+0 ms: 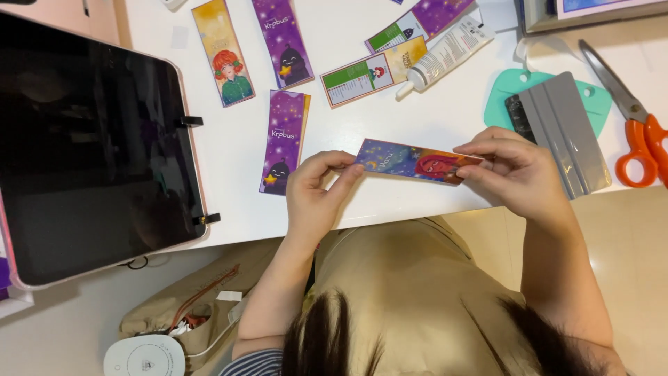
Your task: Assembling decorative bookmarks by applying glue to a base strip and attaching a printed cover, then smoothing with a squeegee.
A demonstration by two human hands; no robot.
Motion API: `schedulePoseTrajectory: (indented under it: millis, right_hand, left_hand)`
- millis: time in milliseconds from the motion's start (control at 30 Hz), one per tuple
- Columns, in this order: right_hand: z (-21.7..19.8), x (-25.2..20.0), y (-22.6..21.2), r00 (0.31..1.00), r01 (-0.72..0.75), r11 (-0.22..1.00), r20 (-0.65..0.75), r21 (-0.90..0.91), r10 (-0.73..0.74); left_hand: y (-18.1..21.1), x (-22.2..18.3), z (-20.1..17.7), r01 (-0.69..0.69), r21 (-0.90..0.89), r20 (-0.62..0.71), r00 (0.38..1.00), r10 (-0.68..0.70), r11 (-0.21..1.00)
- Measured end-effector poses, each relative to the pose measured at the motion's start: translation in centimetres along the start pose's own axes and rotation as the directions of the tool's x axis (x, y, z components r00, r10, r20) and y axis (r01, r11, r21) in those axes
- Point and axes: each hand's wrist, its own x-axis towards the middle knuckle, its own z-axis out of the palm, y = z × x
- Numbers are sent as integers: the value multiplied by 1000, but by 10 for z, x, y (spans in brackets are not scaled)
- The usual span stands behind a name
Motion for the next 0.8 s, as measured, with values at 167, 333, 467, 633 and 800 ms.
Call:
schedulePoseTrajectory:
  millis: [167,333,467,633,800]
  right_hand:
    - [-5,-8,7,1000,24,999,-7,23,-24]
    - [-13,-16,8,994,68,998,-86,11,-67]
    - [2,-13,-10,924,283,936,-203,-208,-324]
    - [45,-10,-10,699,580,727,-233,-367,-676]
    - [61,-21,14,555,694,556,-152,-457,-818]
  left_hand:
    - [6,-2,-1,-141,183,7,990,143,973]
    - [4,-4,-8,-257,241,-114,950,290,936]
    - [-2,-5,1,-164,211,-124,973,193,964]
    - [-33,-17,38,-108,-339,104,983,151,935]
    - [-9,-14,43,22,-622,279,940,196,783]
